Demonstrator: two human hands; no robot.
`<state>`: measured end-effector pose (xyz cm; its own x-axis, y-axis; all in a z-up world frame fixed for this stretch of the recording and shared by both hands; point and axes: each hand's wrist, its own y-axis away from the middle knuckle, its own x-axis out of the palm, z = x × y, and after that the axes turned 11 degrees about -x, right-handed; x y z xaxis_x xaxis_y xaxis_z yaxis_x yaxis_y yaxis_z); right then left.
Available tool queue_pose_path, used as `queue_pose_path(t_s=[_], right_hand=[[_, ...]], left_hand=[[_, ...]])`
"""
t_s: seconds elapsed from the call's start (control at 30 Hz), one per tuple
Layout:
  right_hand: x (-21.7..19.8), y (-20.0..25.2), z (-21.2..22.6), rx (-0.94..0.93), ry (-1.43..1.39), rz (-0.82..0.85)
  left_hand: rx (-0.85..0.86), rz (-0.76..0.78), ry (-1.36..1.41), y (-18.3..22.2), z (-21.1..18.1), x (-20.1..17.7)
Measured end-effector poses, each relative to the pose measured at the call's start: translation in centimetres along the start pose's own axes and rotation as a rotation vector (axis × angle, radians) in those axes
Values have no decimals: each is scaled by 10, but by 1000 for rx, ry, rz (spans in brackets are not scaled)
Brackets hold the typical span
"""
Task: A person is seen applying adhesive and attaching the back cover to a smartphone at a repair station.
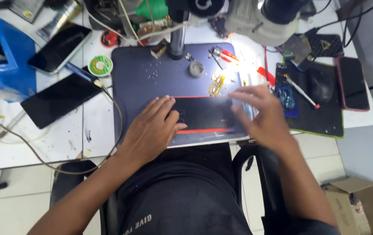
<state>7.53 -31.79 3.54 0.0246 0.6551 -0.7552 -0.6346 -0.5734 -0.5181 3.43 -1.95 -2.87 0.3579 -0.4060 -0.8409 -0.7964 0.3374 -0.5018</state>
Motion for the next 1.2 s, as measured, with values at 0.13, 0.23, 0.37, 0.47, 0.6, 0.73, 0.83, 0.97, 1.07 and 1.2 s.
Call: queue_pose_path(t_s=[0.13, 0.23, 0.37, 0.47, 0.6, 0.73, 0.83, 0.97, 1.07, 1.2], right_hand=[[-3, 3, -4, 106, 30, 13], [7, 8, -9, 107, 59, 35], [9, 10, -7, 143, 71, 100], [8, 6, -4, 140, 115, 130], [6, 4, -2, 167, 155, 179], [9, 7, -3, 166, 169, 147], [7, 11, -4, 159, 242, 136], [4, 9, -1, 153, 279, 176], [2, 0, 2, 134, 323, 235], [-1, -11, 13, 93, 356, 311]], left_hand=[[-44, 98, -23, -8, -6, -14], [-74, 185, -57, -13, -13, -25], [-72, 177, -117, -17, -18, -30], [-59, 148, -149, -19, -20, -32], [-9, 146, -143, -23, -24, -22], [-15, 147, -53, -31, -39, 5], [-2, 207, -103, -39, -49, -1], [-20, 304, -84, -37, -54, -4], [3, 301, -88, -37, -51, -1], [29, 302, -66, -38, -49, -2]])
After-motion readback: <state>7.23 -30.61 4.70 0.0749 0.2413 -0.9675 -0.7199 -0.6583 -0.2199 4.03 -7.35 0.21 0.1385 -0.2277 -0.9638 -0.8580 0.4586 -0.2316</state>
